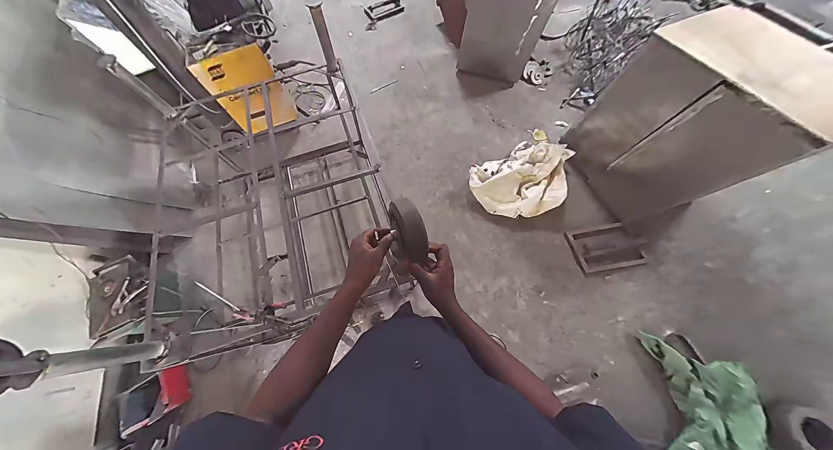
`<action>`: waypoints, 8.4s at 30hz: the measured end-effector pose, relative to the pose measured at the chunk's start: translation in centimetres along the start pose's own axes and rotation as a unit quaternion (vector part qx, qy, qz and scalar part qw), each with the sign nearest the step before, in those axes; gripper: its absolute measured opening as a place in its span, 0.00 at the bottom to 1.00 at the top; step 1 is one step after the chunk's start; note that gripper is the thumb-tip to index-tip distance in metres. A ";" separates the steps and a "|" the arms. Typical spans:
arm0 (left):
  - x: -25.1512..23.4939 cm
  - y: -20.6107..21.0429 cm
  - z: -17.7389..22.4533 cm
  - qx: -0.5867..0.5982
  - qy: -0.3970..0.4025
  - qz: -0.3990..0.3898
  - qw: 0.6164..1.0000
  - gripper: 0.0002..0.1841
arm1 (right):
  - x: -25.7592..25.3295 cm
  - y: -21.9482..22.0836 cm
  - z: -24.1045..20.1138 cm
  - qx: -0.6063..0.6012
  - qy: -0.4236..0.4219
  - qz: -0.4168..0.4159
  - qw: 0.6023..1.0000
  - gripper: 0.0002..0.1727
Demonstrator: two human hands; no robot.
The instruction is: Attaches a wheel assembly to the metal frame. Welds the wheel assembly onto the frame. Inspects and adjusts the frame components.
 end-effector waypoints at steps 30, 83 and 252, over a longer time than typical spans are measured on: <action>7.3 -1.1 -3.2 0.000 -0.146 0.012 0.989 0.18 | -0.6 -1.0 0.5 0.095 0.010 -0.065 0.993 0.34; 6.6 0.3 2.9 0.123 -0.043 0.094 0.987 0.14 | -2.1 -2.7 -1.0 0.105 0.005 -0.170 0.980 0.28; 1.5 1.8 -2.8 0.105 0.182 0.110 0.972 0.20 | -4.8 -12.8 -2.4 0.298 0.047 -0.300 0.905 0.12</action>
Point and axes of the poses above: each hand's wrist, its own x-axis away from the middle knuckle, its own y-axis out of the palm, z = x × y, the point moved 5 cm from there along -x, towards the middle knuckle, and after that the axes turned 6 degrees about z, right-handed, at the moved point
